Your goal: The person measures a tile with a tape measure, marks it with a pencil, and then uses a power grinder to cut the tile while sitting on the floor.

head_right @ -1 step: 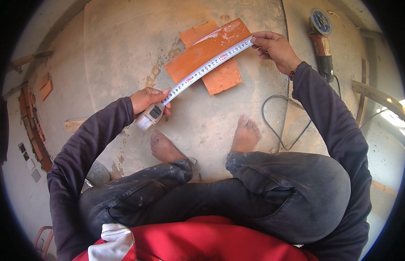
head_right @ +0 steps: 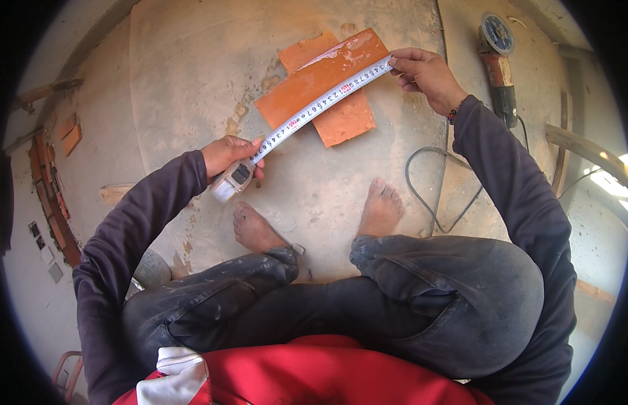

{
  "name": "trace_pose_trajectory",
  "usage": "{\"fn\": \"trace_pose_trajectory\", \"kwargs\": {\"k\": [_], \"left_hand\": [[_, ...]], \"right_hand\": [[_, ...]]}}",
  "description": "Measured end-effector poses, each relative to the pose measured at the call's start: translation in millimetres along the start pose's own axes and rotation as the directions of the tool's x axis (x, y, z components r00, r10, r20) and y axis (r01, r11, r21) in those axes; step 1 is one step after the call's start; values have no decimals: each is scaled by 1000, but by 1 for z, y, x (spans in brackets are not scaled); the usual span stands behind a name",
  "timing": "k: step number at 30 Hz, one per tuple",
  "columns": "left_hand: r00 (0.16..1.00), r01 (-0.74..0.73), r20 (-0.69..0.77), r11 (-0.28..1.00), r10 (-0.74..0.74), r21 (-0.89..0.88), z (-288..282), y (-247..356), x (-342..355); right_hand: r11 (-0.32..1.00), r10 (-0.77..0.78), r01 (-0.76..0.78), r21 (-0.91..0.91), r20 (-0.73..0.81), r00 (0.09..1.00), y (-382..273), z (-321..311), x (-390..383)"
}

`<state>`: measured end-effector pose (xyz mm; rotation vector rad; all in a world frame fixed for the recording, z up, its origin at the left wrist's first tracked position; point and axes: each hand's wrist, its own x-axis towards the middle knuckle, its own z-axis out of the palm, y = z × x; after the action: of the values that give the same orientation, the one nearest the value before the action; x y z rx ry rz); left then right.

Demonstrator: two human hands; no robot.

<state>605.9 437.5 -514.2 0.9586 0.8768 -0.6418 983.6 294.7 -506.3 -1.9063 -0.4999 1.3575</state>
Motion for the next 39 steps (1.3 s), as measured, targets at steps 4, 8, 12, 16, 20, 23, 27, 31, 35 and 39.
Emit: {"fn": "trace_pose_trajectory", "kwargs": {"k": [4,8,12,16,20,23,27,31,35,39], "left_hand": [[1000,-4,-20,1000,5,6,2,2,0],[999,18,-28,1000,-19,-19,1,2,-1],[1000,11,-16,999,-12,-33,1,0,1],[1000,22,-20,998,-24,-54,2,1,0],[999,27,-26,998,-28,-54,3,1,0],[1000,18,-21,999,-19,-50,2,-1,0],[1000,16,-19,998,-17,-57,2,-1,0],[1000,6,-12,998,-7,-66,2,-1,0],[1000,15,-15,997,-16,-74,2,-3,1],[1000,18,-8,997,-19,-81,1,-2,0]], "right_hand": [[1000,-2,2,-14,-15,1000,1,-1,0],[1000,-7,7,-1,-15,1000,1,0,-1],[1000,-7,7,4,-18,1000,-1,1,-2],[1000,-8,8,11,-17,1000,0,1,-2],[1000,-2,2,24,-18,1000,-1,1,-2],[1000,0,1,27,-16,1000,0,1,-1],[999,-10,11,32,-24,1000,3,1,1],[1000,-16,16,26,-31,999,2,3,0],[1000,-16,16,12,-36,999,1,3,0],[1000,-20,20,6,-38,999,0,4,0]]}}
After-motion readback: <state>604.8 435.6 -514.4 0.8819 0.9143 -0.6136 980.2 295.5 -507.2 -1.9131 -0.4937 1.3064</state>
